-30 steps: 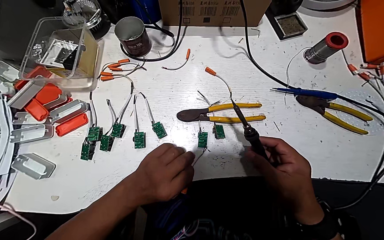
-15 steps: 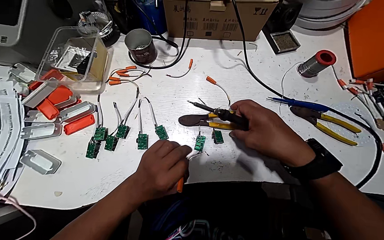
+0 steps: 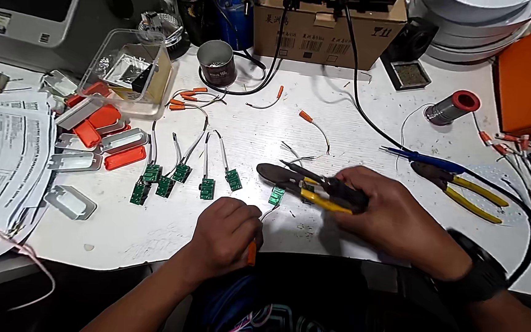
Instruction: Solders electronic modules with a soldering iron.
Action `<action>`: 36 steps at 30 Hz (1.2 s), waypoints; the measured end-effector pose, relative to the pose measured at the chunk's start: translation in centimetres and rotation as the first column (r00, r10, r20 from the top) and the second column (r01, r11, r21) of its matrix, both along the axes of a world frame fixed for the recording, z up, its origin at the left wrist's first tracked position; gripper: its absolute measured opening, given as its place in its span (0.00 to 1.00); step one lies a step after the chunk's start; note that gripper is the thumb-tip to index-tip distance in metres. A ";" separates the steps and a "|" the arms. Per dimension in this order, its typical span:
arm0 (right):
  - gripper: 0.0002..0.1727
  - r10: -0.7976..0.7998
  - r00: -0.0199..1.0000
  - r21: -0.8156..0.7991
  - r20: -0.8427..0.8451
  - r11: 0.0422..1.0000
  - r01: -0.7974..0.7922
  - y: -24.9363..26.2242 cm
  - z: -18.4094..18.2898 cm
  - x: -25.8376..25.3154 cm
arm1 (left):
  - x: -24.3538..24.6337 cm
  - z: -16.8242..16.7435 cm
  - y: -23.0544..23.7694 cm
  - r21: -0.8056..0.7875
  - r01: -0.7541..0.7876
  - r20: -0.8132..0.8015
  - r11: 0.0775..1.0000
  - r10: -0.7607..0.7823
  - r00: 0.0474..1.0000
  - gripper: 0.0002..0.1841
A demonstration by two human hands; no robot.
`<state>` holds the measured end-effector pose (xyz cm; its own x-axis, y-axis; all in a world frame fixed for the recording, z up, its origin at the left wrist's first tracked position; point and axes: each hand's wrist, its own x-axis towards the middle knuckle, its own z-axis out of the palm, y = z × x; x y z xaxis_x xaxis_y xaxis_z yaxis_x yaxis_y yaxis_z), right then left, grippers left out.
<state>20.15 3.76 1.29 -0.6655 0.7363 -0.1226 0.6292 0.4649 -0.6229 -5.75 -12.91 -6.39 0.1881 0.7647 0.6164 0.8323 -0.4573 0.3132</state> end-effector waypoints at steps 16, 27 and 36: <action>0.16 -0.177 0.984 0.196 0.024 0.966 0.169 -7.4 -2.7 0.8 | -0.2 0.0 -1.5 -0.046 -0.025 0.051 0.999 0.027 0.998 0.06; 0.22 -0.336 0.862 -0.255 -0.380 0.934 0.252 -8.0 -1.6 3.1 | -1.1 1.1 0.5 -0.073 0.138 -0.042 0.988 -0.141 0.989 0.07; 0.13 -0.374 0.763 -0.431 -0.528 0.892 0.139 -10.4 -2.0 4.2 | -1.8 1.3 1.5 -0.038 0.150 -0.129 0.988 -0.153 0.980 0.05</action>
<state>24.38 -6.60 -0.71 -0.4823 0.8742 -0.0556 0.1511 0.0205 -0.9883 -7.52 -11.37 -5.09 0.3811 0.7377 0.5572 0.7888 -0.5738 0.2202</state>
